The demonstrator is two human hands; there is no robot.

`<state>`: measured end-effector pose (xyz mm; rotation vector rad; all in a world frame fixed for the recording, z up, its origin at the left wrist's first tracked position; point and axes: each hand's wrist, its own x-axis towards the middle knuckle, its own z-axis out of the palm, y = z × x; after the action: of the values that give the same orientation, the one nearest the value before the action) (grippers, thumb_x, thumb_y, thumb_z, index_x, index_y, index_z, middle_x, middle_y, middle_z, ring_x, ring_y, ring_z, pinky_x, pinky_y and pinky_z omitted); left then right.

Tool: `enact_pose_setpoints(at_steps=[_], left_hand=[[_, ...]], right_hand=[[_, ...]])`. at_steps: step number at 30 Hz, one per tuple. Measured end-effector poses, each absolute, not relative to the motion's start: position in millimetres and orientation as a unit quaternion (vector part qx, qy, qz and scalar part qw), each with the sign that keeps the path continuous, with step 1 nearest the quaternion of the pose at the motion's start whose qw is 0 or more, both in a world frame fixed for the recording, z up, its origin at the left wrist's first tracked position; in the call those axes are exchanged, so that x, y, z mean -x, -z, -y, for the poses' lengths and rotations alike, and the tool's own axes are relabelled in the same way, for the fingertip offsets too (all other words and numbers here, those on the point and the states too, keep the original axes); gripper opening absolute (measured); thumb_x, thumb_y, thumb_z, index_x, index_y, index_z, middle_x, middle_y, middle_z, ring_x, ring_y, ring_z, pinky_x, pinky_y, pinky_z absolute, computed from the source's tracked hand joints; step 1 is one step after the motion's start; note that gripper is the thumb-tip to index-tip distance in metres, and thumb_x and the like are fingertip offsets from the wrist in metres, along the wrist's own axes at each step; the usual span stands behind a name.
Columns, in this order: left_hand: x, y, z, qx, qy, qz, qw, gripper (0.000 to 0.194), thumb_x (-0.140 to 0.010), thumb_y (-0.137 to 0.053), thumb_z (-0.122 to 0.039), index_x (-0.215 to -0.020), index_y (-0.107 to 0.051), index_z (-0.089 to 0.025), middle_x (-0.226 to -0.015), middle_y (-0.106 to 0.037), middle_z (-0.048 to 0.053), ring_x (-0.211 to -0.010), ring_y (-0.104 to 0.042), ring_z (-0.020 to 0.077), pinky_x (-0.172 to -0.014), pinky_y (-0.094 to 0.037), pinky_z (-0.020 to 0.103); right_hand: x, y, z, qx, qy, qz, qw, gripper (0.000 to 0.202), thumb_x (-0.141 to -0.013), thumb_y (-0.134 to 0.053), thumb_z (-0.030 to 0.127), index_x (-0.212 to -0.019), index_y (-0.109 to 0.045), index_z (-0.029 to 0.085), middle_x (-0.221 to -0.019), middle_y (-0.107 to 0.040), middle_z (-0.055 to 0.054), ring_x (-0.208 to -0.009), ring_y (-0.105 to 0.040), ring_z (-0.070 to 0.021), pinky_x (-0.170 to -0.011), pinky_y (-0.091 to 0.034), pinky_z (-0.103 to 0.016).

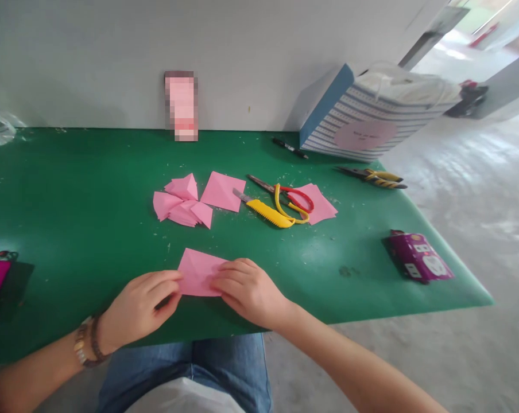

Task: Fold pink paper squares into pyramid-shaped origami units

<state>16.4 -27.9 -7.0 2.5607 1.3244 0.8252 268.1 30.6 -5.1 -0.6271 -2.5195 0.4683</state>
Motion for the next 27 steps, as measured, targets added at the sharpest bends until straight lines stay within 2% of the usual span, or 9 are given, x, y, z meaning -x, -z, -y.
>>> enact_pose_setpoints(at_steps=[3,6,8,10,13,16,19,23,27], left_hand=[[-13.5,1.6,26.7,-0.856,-0.252,-0.442,0.095,0.015,-0.088,-0.048,-0.011,-0.078,-0.057,-0.017,-0.101,-0.071,0.008,-0.085,-0.069,0.0188,-0.077,-0.057,0.032],[-17.0,-6.5,18.3,-0.852,-0.222,-0.458,0.125,0.011,-0.09,-0.051,-0.021,-0.081,-0.055,-0.018,-0.103,-0.069,0.008,-0.08,-0.068,0.0191,-0.069,-0.057,0.032],[-21.7,-12.6,8.8,-0.842,-0.188,-0.483,0.151,0.015,-0.092,-0.054,-0.031,-0.083,-0.053,-0.019,-0.088,-0.066,0.005,-0.068,-0.065,0.0175,-0.058,-0.054,0.031],[-26.1,-16.9,-0.7,-0.832,-0.159,-0.509,0.15,0.017,-0.093,-0.052,-0.031,-0.081,-0.05,-0.02,-0.081,-0.061,0.002,-0.062,-0.061,0.0171,-0.051,-0.049,0.03],[-28.9,-16.7,-8.3,-0.831,-0.157,-0.515,0.138,0.006,-0.093,-0.049,-0.022,-0.09,-0.051,-0.019,-0.094,-0.062,0.005,-0.071,-0.064,0.0175,-0.058,-0.052,0.029],[-28.0,-10.3,-5.3,-0.839,-0.163,-0.505,0.116,0.008,-0.093,-0.047,-0.017,-0.086,-0.052,-0.018,-0.094,-0.061,0.006,-0.075,-0.063,0.0186,-0.065,-0.055,0.031],[-27.9,-4.7,1.7,-0.857,-0.149,-0.488,0.073,0.015,-0.09,-0.045,-0.009,-0.084,-0.056,-0.018,-0.095,-0.063,0.009,-0.077,-0.062,0.0204,-0.067,-0.056,0.034],[-30.2,-3.7,5.2,-0.875,-0.165,-0.454,0.017,0.029,-0.091,-0.045,-0.005,-0.112,-0.063,-0.014,-0.119,-0.066,0.011,-0.082,-0.063,0.0203,-0.071,-0.058,0.036],[-30.5,-4.1,4.0,-0.874,-0.174,-0.452,0.038,0.04,-0.091,-0.041,-0.004,-0.123,-0.063,-0.016,-0.12,-0.069,0.007,-0.088,-0.063,0.0199,-0.08,-0.058,0.036]], right_hand=[[-270.7,6.2,-36.0,0.273,-0.24,0.896,0.255,0.014,-0.095,-0.055,0.018,-0.102,-0.067,0.02,-0.094,-0.075,-0.006,-0.092,-0.069,-0.017,-0.083,-0.055,-0.033],[-267.0,4.3,-41.8,0.322,-0.254,0.878,0.246,0.012,-0.094,-0.056,0.019,-0.101,-0.067,0.02,-0.089,-0.075,-0.005,-0.082,-0.068,-0.0166,-0.075,-0.055,-0.031],[-261.6,1.0,-47.1,0.337,-0.244,0.881,0.225,0.014,-0.096,-0.053,0.02,-0.101,-0.066,0.019,-0.087,-0.074,-0.006,-0.078,-0.068,-0.0165,-0.071,-0.055,-0.029],[-255.2,-3.3,-53.8,0.332,-0.232,0.895,0.187,0.019,-0.097,-0.049,0.019,-0.106,-0.065,0.018,-0.089,-0.074,-0.006,-0.076,-0.068,-0.0162,-0.069,-0.053,-0.028],[-246.1,-8.3,-63.9,0.314,-0.223,0.916,0.114,0.03,-0.094,-0.048,0.014,-0.122,-0.059,0.018,-0.094,-0.074,-0.006,-0.077,-0.069,-0.0163,-0.065,-0.051,-0.025],[-240.7,-6.9,-70.2,0.325,-0.233,0.912,0.092,0.039,-0.09,-0.05,0.01,-0.127,-0.056,0.019,-0.099,-0.075,-0.006,-0.079,-0.07,-0.0161,-0.064,-0.05,-0.024],[-239.7,-0.2,-71.5,0.339,-0.259,0.895,0.13,0.029,-0.089,-0.05,0.009,-0.113,-0.062,0.02,-0.096,-0.075,-0.003,-0.076,-0.069,-0.014,-0.066,-0.049,-0.022],[-241.6,6.1,-69.3,0.322,-0.252,0.898,0.16,0.02,-0.094,-0.048,0.015,-0.095,-0.067,0.02,-0.08,-0.07,-0.002,-0.067,-0.064,-0.0121,-0.061,-0.047,-0.022],[-241.7,6.7,-69.2,0.324,-0.241,0.901,0.16,0.023,-0.098,-0.047,0.02,-0.094,-0.07,0.02,-0.076,-0.068,-0.002,-0.063,-0.061,-0.011,-0.057,-0.045,-0.021]])
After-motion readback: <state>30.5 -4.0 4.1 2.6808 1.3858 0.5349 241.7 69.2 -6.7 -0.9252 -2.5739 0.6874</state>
